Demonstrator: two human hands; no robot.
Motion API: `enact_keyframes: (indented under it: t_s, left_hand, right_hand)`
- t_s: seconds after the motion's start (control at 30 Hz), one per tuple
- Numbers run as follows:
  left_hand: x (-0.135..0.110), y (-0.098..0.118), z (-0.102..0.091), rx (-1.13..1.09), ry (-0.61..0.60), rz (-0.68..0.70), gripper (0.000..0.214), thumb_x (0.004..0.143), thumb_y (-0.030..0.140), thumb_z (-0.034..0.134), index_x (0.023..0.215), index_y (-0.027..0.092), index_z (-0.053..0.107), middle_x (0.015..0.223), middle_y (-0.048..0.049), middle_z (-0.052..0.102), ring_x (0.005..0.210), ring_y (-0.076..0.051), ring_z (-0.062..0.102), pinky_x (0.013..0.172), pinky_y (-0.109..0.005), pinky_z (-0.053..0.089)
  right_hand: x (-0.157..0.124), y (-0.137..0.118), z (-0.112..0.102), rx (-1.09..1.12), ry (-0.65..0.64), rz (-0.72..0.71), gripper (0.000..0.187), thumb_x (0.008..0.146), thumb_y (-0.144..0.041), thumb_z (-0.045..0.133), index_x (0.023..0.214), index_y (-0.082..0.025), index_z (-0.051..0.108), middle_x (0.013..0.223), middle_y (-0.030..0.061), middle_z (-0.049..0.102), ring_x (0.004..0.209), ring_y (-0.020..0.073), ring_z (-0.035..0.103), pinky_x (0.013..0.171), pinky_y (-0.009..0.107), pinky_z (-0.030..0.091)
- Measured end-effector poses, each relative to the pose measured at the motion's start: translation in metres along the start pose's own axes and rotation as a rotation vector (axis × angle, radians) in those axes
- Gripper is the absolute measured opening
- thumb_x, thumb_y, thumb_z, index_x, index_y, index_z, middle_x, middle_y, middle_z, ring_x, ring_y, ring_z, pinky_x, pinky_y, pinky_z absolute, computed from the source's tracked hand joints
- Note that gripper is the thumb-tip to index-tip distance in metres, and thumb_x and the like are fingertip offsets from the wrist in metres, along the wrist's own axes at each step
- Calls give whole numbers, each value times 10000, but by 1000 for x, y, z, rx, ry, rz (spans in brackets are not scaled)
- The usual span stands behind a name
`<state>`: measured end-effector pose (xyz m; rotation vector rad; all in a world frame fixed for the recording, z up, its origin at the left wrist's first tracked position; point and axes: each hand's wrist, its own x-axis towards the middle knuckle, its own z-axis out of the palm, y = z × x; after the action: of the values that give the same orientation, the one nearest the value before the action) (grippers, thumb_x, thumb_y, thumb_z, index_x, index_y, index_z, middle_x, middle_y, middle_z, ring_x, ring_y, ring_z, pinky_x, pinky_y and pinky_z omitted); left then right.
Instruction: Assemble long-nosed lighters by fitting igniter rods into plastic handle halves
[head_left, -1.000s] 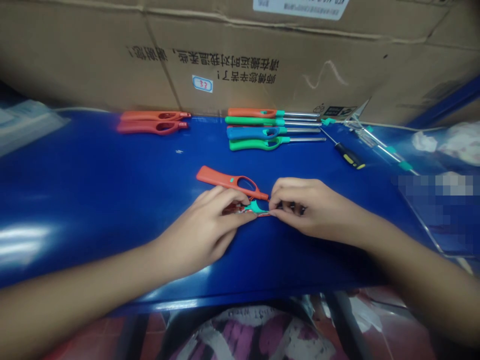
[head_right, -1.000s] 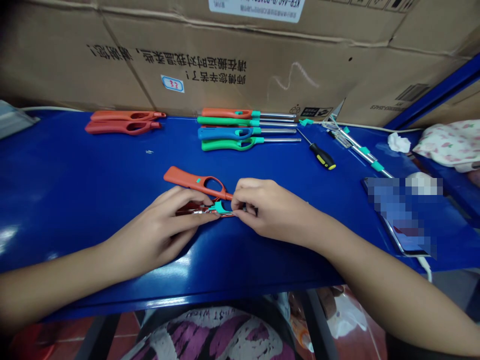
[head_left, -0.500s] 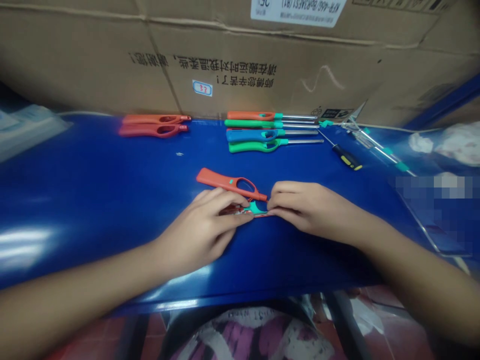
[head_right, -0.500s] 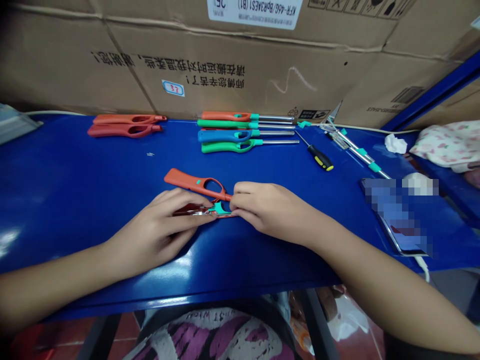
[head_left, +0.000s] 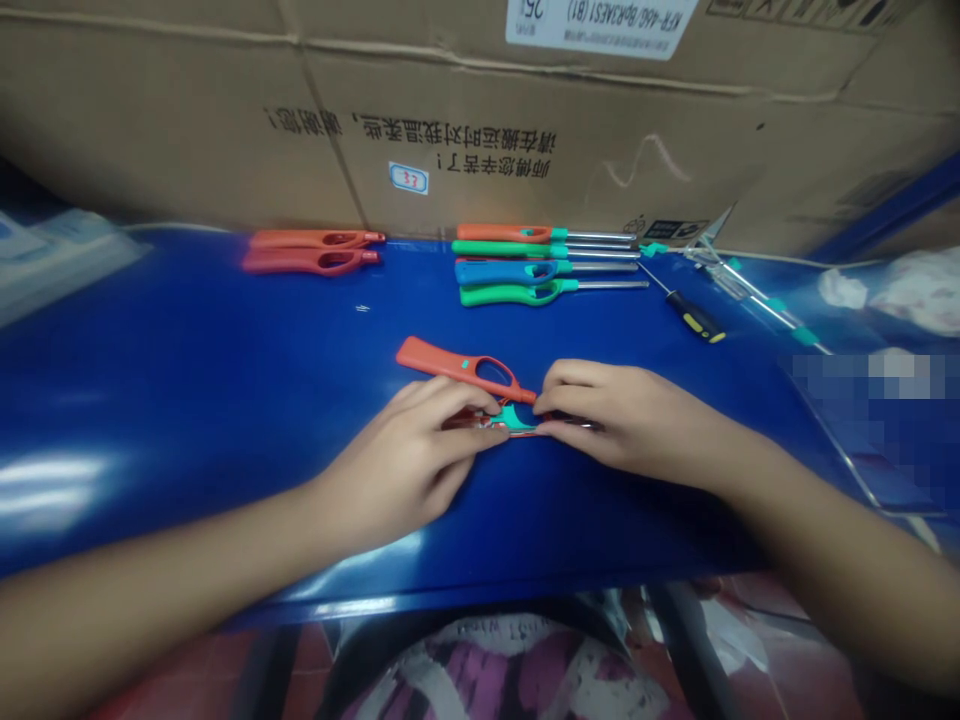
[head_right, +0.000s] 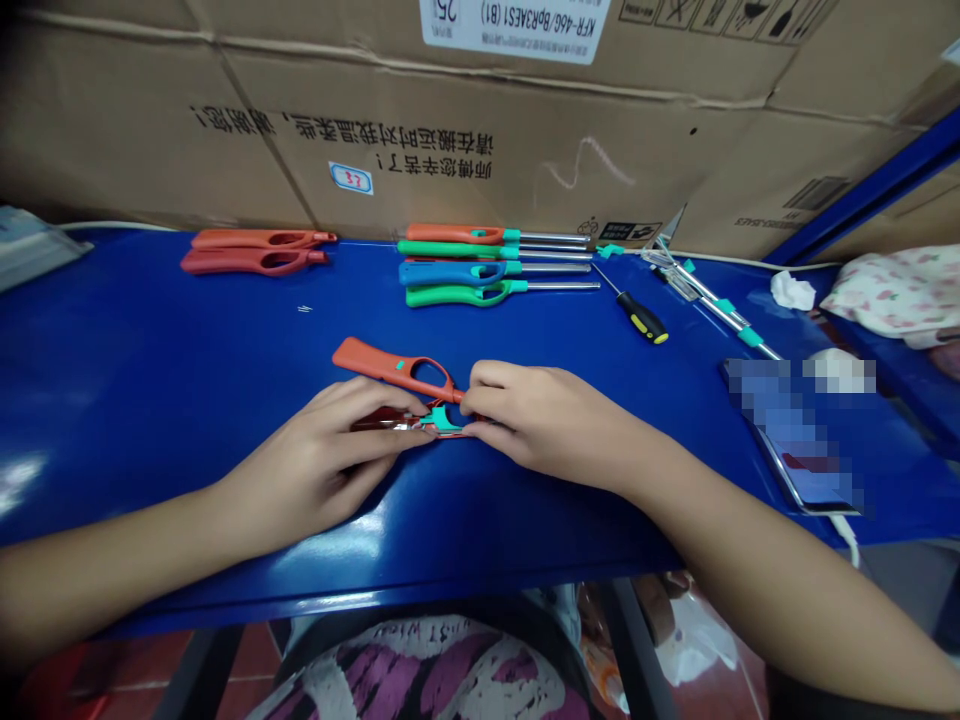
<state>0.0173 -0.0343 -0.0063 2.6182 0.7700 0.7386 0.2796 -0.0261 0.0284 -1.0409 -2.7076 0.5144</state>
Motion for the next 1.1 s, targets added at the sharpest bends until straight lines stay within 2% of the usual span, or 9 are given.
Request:
enact_keyframes:
  t_s: [0.1,0.23,0.37,0.5,0.6,0.7,0.87,1.1]
  left_hand:
    - [0,0,0,12,4,15,324,976,124,531,1214,227,725,1157,-91,672,1106,-241,616,927,-403,511]
    - [-1,1,1,19,2,27,302,994,152,517,1200,216,729,1152,-98,679,1086,-243,627,910,-406,520]
    - [0,-1,-2,-5,41,27,279,983,155,543,1181,209,731,1162,-101,671,1095,-229,634,926,-389,521]
    - [5,-13,-14,22,113,-37,302,976,167,544,1233,203,700,1229,-104,651,1164,-228,605,1007,-401,493]
    - [9,-27,-23,127,122,-135,349,988,243,537,1312,176,647,1286,-126,633,1210,-266,573,1047,-460,469]
    - [12,-38,-27,192,52,-183,418,986,321,560,1375,170,597,1327,-135,630,1234,-299,564,1055,-511,457]
    - [13,-38,-32,158,8,-89,335,1025,283,495,1290,167,664,1172,-117,694,1045,-232,656,917,-402,542]
    - [13,-24,-41,126,39,-26,341,1030,283,509,1312,152,649,1152,-109,687,1026,-197,660,915,-338,551]
  right_hand:
    - [1,0,1,67,89,9,141,981,-236,566,1078,-197,660,1064,39,624,860,133,615,734,250,462]
    - [6,1,10,-16,209,115,188,952,-294,619,1116,-211,655,1111,44,632,894,152,619,738,266,460]
    - [13,8,20,54,242,189,138,915,-310,669,983,-191,679,1005,39,649,771,134,578,676,264,434]
    - [16,14,22,184,255,225,129,890,-311,691,882,-182,697,834,15,629,630,106,485,600,256,383]
    - [16,15,19,286,264,311,198,871,-367,701,878,-170,712,758,4,602,571,96,443,550,254,356]
    - [14,16,12,385,260,390,284,855,-433,702,900,-153,723,691,-7,576,549,97,427,515,249,336]
    - [8,21,-1,472,258,429,338,839,-494,704,879,-159,729,688,4,594,585,113,467,529,252,357]
    - [2,19,-12,540,270,430,341,830,-502,725,902,-168,725,768,32,632,613,122,485,536,261,365]
